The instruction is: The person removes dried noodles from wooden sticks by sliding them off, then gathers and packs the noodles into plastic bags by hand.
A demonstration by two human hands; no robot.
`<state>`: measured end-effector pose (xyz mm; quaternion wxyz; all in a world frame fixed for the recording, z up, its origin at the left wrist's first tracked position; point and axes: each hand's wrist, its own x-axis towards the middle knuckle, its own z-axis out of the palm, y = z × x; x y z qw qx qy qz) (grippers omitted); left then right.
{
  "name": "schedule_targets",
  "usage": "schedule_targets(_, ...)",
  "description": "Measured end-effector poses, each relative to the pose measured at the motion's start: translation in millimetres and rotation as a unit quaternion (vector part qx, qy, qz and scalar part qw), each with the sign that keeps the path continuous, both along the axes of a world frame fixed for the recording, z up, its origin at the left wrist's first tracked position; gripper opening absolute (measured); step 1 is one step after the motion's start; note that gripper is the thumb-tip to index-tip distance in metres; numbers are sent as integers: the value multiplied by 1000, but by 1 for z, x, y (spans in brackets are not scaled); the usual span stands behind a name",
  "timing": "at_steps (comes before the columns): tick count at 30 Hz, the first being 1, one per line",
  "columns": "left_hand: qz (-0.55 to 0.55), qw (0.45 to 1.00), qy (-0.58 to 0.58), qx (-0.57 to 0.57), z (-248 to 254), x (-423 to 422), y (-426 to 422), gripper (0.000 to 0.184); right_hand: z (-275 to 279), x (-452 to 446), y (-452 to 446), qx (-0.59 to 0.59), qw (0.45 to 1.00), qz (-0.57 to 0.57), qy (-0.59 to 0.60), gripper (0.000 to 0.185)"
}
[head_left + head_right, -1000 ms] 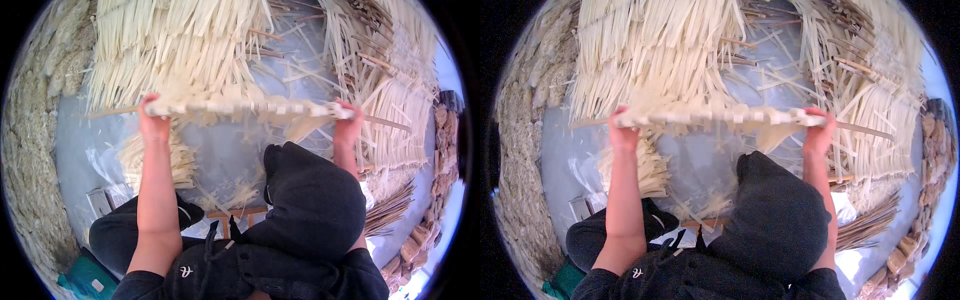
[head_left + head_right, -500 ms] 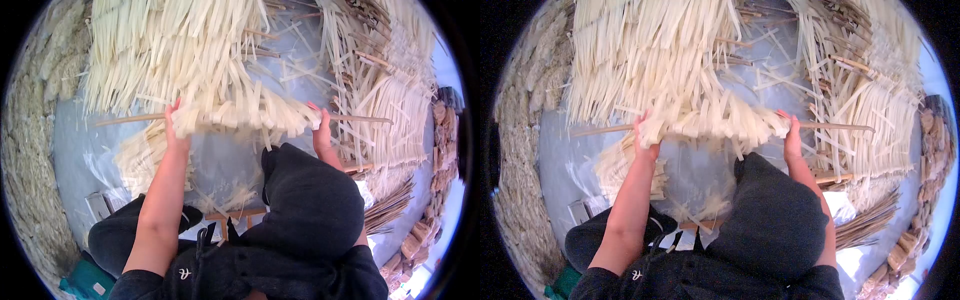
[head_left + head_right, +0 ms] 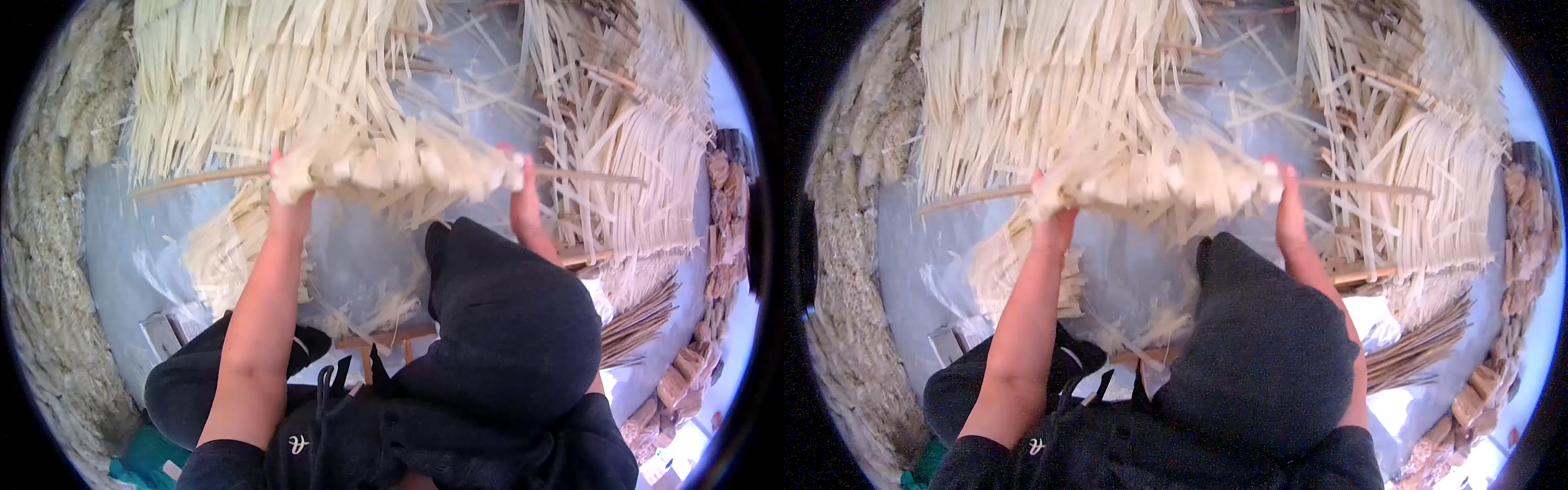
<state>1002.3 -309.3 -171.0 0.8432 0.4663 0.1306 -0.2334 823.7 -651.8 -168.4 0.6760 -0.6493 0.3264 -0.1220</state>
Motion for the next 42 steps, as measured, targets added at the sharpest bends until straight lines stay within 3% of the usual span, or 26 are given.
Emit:
schedule_targets(2,-28,996,-86,-6,36,5,-6,47,42,7,6,-13,995,-2,-102,72)
schedule_targets(3,-14,994,-107,30,46,5,-8,44,47,7,10,-11,995,-4,-99,72)
schedule_targets(5,-20,994,-102,-15,37,-1,-5,43,54,7,14,92,976,14,-195,69)
schedule_targets(6,-23,993,-101,-63,27,-3,-3,42,39,6,14,91,976,13,-196,69)
schedule_targets(7,8,991,-60,115,-12,4,-5,44,8,5,16,96,993,-26,-63,66)
schedule_targets(8,11,991,-65,113,-26,0,-5,44,-18,7,17,99,991,-65,68,64)
schedule_targets(10,-63,982,9,177,-51,-3,-7,49,-59,-3,-3,45,999,-1,30,63)
schedule_targets(12,-66,984,-41,161,-38,-2,-13,50,-55,-14,-1,7,998,54,16,63)
schedule_targets(14,-59,984,-113,128,-8,-3,-20,50,3,6,9,200,970,20,-138,59)
schedule_targets(15,-58,982,-132,124,-3,-7,-22,50,6,7,12,235,955,14,-180,58)
schedule_targets(16,-61,979,-146,127,-9,-8,-22,51,-16,1,11,235,955,13,-180,58)
schedule_targets(17,-66,973,-151,158,-28,-6,-23,51,-56,-8,10,85,994,33,-53,60)
schedule_targets(19,-82,961,-155,213,-51,-12,-21,52,-45,10,20,258,964,-11,-66,61)
schedule_targets(21,-87,940,-211,252,-50,-11,-14,52,-9,15,10,237,969,24,-63,62)
schedule_targets(23,-84,912,-284,283,-30,-7,-3,53,35,11,13,202,970,107,-79,67)
schedule_targets(24,-88,913,-279,285,-13,-8,3,53,45,9,13,220,969,77,-78,65)
schedule_targets(27,-67,874,-348,332,50,3,0,52,69,-1,16,238,951,171,-98,71)
schedule_targets(29,15,929,-231,289,81,9,-3,59,67,-1,22,261,937,223,-60,81)
schedule_targets(30,16,929,-231,290,91,13,-3,59,63,2,26,262,937,223,-60,81)
schedule_targets(32,-79,905,-117,400,102,24,-8,76,49,7,33,366,899,234,50,87)
schedule_targets(34,-101,886,-109,440,48,47,4,85,22,11,39,397,881,246,69,87)
schedule_targets(36,-177,785,-24,593,4,63,8,82,0,13,48,418,869,252,80,87)
schedule_targets(38,-186,813,24,551,-20,63,11,78,-24,13,49,381,885,264,46,89)
schedule_targets(40,-261,874,118,392,-97,74,40,71,-23,15,54,369,890,185,194,91)
schedule_targets(41,-264,873,118,392,-110,72,41,71,-39,13,49,373,890,171,198,78)
schedule_targets(42,-244,881,112,390,-119,69,43,63,-42,12,40,374,890,169,199,78)
